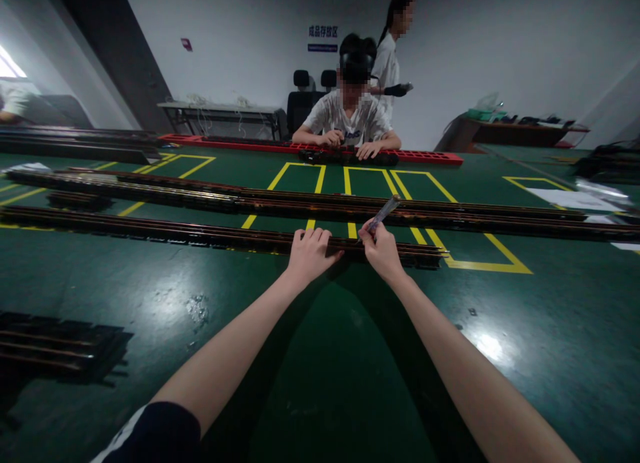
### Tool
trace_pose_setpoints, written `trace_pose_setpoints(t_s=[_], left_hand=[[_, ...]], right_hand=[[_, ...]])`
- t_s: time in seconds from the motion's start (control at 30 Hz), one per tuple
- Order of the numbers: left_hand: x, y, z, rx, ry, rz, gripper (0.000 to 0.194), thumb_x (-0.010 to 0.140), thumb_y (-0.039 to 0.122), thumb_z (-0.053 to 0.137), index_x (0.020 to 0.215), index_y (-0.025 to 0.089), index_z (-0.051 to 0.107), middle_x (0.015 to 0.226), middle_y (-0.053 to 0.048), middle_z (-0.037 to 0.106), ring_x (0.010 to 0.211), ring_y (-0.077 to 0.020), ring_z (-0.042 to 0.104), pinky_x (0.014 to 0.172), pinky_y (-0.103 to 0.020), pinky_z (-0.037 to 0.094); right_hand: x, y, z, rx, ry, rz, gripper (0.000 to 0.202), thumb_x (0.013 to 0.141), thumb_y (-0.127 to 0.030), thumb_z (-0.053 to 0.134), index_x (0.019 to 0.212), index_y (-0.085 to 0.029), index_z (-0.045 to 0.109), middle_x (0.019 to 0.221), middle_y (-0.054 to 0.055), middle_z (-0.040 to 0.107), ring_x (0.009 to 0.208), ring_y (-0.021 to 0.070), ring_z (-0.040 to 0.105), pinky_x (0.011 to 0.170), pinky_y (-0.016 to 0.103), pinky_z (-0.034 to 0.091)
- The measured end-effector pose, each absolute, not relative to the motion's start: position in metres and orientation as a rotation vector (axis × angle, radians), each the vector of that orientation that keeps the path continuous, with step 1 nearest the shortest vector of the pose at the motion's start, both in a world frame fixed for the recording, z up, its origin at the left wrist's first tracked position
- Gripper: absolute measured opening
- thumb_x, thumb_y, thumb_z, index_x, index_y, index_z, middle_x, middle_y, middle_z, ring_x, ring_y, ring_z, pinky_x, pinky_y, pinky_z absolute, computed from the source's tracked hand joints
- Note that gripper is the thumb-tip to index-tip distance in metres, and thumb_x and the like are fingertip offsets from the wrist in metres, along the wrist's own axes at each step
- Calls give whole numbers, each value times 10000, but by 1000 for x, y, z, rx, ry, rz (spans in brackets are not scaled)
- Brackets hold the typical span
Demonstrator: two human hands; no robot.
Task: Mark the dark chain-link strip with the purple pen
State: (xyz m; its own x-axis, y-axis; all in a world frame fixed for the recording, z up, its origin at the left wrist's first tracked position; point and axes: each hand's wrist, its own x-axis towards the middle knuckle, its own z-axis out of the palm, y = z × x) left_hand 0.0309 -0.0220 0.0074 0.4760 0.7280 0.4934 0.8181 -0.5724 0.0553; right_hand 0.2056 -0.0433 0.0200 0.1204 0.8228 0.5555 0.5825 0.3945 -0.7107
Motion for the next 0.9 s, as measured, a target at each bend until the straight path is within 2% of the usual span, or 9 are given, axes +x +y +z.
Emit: trace_pose_setpoints(t_s=[0.33, 0.6, 0.9], left_hand=[[33, -23, 7, -2504, -1349, -702, 393, 870, 505, 498, 1010, 159, 623, 991, -117, 680, 967, -293, 600, 876, -438, 382], [32, -22, 6, -2508, -1347, -716, 389, 872, 496, 492, 1025, 162, 622, 1018, -119, 680, 984, -291, 602, 896, -443, 374], [32, -23, 6, -2523, -1341, -727, 393, 881, 486, 473, 1050, 164, 622, 1036, -124, 679, 997, -296, 598, 912, -460, 376]], right_hand=[[207, -43, 19, -1292, -1570, 247, 175, 852, -376, 481, 768, -222, 477, 636, 32, 580, 572, 188, 539, 575, 305, 406], [206, -43, 21, -1292, -1590, 249, 113, 827, -306, 475, 755, -219, 470, 653, 40, 585, 581, 190, 541, 584, 312, 416], [208, -45, 22, -1328, -1585, 233, 135, 842, -330, 475, 762, -221, 472, 632, 36, 583, 560, 195, 542, 583, 322, 419]])
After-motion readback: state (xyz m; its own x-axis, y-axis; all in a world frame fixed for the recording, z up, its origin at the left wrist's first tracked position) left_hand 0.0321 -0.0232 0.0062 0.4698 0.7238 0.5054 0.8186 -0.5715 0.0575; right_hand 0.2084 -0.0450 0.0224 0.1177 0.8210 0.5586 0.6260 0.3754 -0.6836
